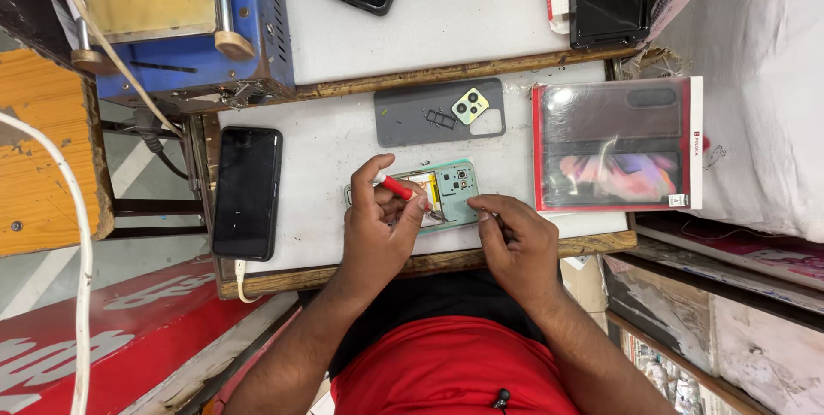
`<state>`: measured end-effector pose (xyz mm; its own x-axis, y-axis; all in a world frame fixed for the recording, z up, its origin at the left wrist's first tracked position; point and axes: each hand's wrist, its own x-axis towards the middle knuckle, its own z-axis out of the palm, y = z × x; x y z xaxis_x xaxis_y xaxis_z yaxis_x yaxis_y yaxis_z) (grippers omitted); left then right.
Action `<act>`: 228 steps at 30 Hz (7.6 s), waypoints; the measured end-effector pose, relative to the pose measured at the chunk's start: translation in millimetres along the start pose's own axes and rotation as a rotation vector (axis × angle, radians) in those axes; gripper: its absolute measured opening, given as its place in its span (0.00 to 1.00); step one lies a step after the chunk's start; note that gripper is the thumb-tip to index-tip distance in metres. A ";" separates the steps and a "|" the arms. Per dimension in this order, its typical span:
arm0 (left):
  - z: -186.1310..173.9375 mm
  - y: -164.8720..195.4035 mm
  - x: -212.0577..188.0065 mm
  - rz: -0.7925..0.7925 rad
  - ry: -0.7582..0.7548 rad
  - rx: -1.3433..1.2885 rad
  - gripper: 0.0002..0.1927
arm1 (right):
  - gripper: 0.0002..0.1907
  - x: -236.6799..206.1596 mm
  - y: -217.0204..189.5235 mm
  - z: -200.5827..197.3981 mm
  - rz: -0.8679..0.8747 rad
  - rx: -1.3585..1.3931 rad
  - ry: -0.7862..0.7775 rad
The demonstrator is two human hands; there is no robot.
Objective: The person disassembles a smartphone, removes the battery, and handles a replacement screen assembly. They then reassemble the phone and use a screwdriver to secure internal components.
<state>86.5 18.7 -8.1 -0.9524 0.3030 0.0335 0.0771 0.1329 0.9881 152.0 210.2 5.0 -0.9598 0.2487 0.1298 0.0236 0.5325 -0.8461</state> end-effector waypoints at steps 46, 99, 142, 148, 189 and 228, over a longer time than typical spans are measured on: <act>2.5 -6.1 -5.8 0.270 -0.025 0.234 0.27 | 0.10 -1.6 5.0 1.0 -0.051 -0.021 -0.006; 1.2 43.3 1.3 0.772 -0.169 0.507 0.23 | 0.10 -4.0 10.0 0.6 -0.133 0.024 0.000; -3.4 42.7 5.2 0.633 -0.181 0.522 0.22 | 0.10 -8.8 26.7 -5.1 0.203 0.461 -0.038; -6.7 42.1 7.9 0.593 -0.295 0.351 0.25 | 0.10 -11.0 29.1 -4.9 0.172 0.434 -0.041; -4.2 26.9 11.3 0.518 -0.389 0.463 0.24 | 0.10 -7.8 26.4 -5.0 0.149 0.357 -0.057; 23.4 14.6 10.4 0.041 -0.009 -0.390 0.29 | 0.09 -5.8 3.8 2.7 -0.046 0.102 0.136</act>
<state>84.6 45.9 3.2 -0.9481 0.3091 0.0750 -0.0040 -0.2474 0.9689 156.8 208.5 -0.4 -0.9123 0.3370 0.2325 -0.0546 0.4627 -0.8848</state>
